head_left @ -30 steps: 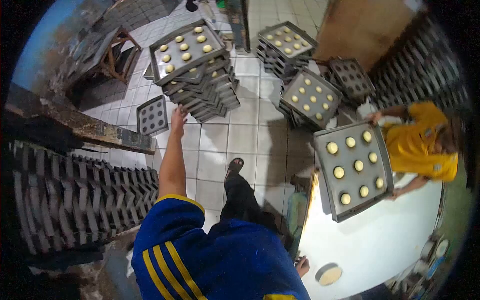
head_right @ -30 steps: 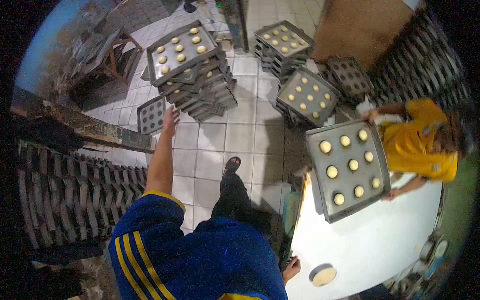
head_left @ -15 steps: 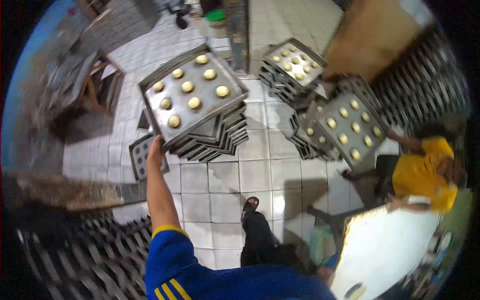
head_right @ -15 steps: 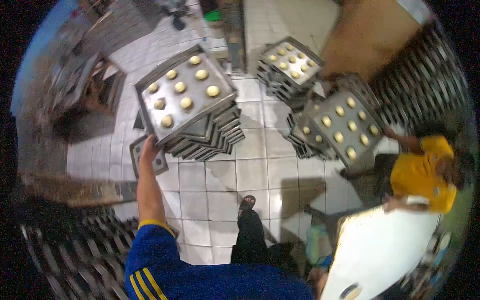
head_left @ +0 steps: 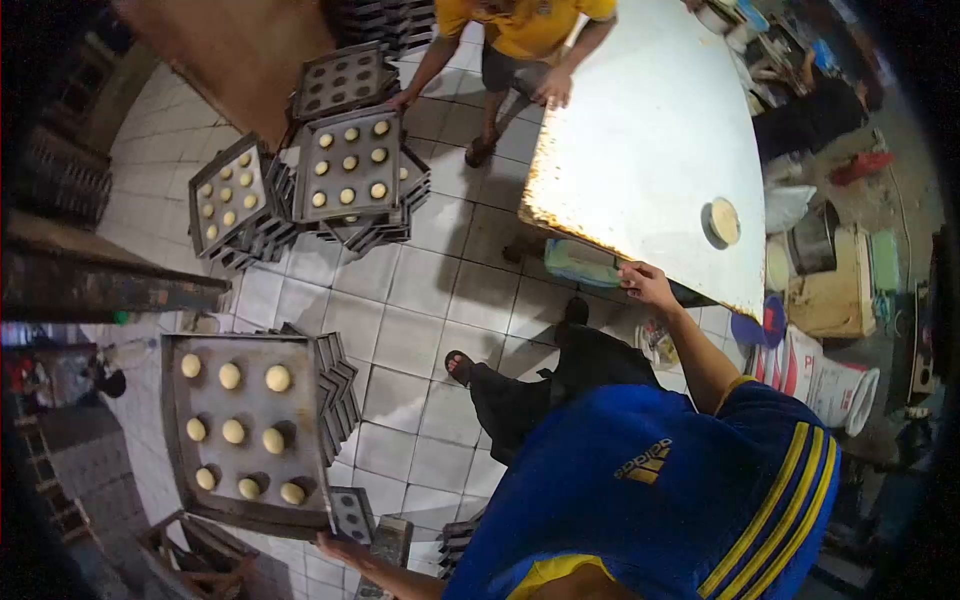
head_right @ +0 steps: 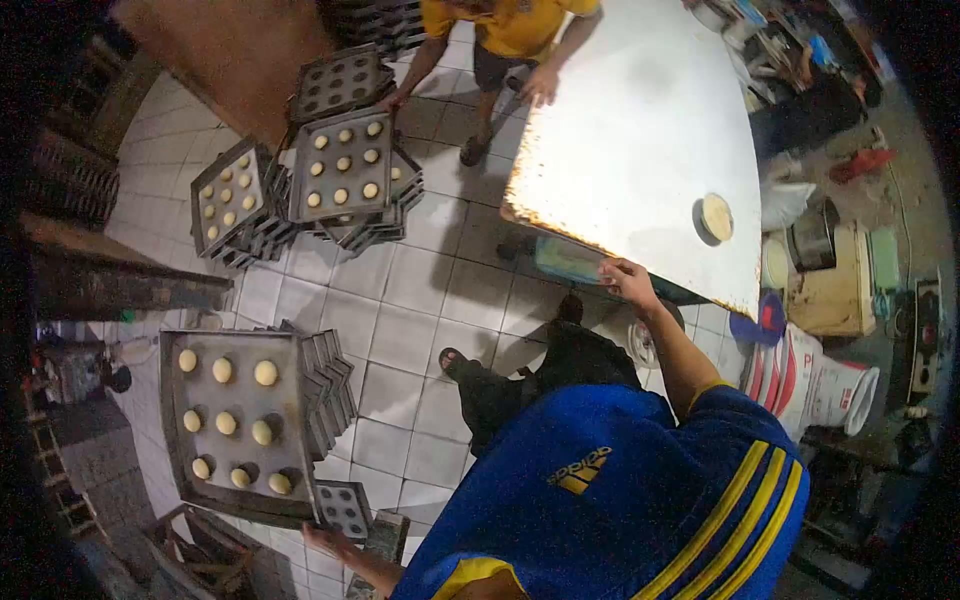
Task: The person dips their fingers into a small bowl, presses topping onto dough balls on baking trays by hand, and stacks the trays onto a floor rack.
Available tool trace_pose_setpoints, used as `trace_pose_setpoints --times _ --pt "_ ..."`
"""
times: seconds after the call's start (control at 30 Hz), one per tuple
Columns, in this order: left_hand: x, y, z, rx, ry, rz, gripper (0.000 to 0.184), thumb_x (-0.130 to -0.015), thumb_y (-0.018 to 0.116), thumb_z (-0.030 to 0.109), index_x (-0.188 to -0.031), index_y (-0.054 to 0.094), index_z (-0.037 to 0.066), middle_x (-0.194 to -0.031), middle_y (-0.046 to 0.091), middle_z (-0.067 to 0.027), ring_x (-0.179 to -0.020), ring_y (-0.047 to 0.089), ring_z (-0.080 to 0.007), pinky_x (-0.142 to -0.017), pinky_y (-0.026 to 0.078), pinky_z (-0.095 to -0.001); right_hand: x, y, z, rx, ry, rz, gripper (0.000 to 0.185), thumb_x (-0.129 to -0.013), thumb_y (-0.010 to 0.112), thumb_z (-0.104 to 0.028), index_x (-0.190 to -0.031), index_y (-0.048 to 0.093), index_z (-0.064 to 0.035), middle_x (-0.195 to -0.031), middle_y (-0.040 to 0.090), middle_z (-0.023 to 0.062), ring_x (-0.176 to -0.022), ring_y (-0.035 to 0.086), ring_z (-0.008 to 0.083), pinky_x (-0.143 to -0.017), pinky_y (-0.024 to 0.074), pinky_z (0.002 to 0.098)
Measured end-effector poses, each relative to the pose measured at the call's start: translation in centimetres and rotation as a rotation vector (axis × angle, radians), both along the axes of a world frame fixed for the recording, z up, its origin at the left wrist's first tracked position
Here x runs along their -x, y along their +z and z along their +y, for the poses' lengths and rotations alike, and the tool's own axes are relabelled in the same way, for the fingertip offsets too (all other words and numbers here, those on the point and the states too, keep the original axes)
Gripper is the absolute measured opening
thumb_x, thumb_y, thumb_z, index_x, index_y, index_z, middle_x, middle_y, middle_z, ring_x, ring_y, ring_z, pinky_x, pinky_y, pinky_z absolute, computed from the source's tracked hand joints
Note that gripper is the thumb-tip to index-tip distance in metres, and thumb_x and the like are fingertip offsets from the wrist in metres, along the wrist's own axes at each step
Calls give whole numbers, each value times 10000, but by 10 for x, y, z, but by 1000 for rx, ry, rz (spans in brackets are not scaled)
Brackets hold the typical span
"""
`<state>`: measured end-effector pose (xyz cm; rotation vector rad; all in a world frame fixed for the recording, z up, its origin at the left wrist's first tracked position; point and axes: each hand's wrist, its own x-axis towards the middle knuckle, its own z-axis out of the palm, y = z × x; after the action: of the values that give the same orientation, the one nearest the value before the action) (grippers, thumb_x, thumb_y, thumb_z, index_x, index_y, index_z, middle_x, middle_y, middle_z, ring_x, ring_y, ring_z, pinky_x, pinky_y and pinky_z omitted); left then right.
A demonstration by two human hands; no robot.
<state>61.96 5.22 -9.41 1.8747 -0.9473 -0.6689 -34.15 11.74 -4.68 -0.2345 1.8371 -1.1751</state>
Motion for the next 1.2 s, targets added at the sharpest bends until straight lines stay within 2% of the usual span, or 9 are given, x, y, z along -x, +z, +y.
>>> trace_pose_setpoints --times 0.23,0.3,0.43,0.5,0.57,0.6,0.9,1.07,1.2 --pt "311 111 52 -8 106 438 726 -975 623 457 -1422 477 -96 -1327 583 -252 -1211 580 -359 -1092 460 -508 140 -30 122 5 -293 141 285 -1019 734 -215 -1271 730 -82 -1103 771 10 -932 676 121 -759 523 276" --pt "328 55 70 -81 -164 474 631 -980 623 438 -1321 568 -90 -1281 613 -237 -1160 611 -346 -1073 486 -481 180 -12 136 55 -460 146 283 -1014 745 -262 -1240 740 -91 -1083 773 4 -951 678 128 -797 523 302" --pt "462 35 81 -160 -707 -425 527 -974 596 399 -1148 648 -96 -1217 637 -176 -1111 626 -292 -993 511 -446 289 -11 182 29 -455 358 289 -1024 724 -309 -1215 763 -96 -1050 776 6 -918 687 123 -804 532 295" --pt "550 43 65 -175 -553 631 399 -955 686 168 -1262 647 -84 -1192 694 -202 -1114 648 -268 -1018 475 -395 339 -12 212 -24 -356 593 302 -1009 737 -282 -1198 779 -50 -1046 792 55 -887 717 148 -784 563 308" --pt "602 37 58 -225 -618 848 437 -923 695 184 -1270 659 -78 -1215 699 -196 -1142 653 -262 -1014 489 -411 371 -7 219 -60 -283 917 337 -969 771 -261 -1151 785 22 -1008 807 138 -858 764 216 -791 596 353" --pt "623 31 53 -257 -802 510 485 -911 658 289 -1226 647 -80 -1198 678 -169 -1115 647 -265 -982 501 -416 387 -5 219 -130 -249 878 328 -961 773 -253 -1159 788 9 -1030 805 162 -889 776 250 -821 602 368" --pt "793 -28 17 -453 -656 711 637 -832 559 -7 -1463 505 -73 -1310 661 -167 -1207 649 -285 -1099 496 -425 468 -26 172 -344 181 1101 259 -937 761 -218 -1127 804 -48 -1086 773 193 -996 749 375 -881 609 456" --pt "837 -30 14 -469 -700 698 593 -847 553 -14 -1438 504 -28 -1132 604 -66 -974 574 -184 -885 469 -327 479 -38 162 -580 338 1127 210 -948 709 -223 -1052 800 -65 -1060 754 191 -1049 723 391 -897 610 485" --pt "848 -73 8 -462 -709 622 618 -868 557 40 -1477 482 -27 -1256 616 -94 -1097 589 -204 -992 471 -343 484 -36 153 -534 428 1198 199 -968 690 -239 -1028 777 -70 -1027 757 170 -997 707 387 -887 596 509"
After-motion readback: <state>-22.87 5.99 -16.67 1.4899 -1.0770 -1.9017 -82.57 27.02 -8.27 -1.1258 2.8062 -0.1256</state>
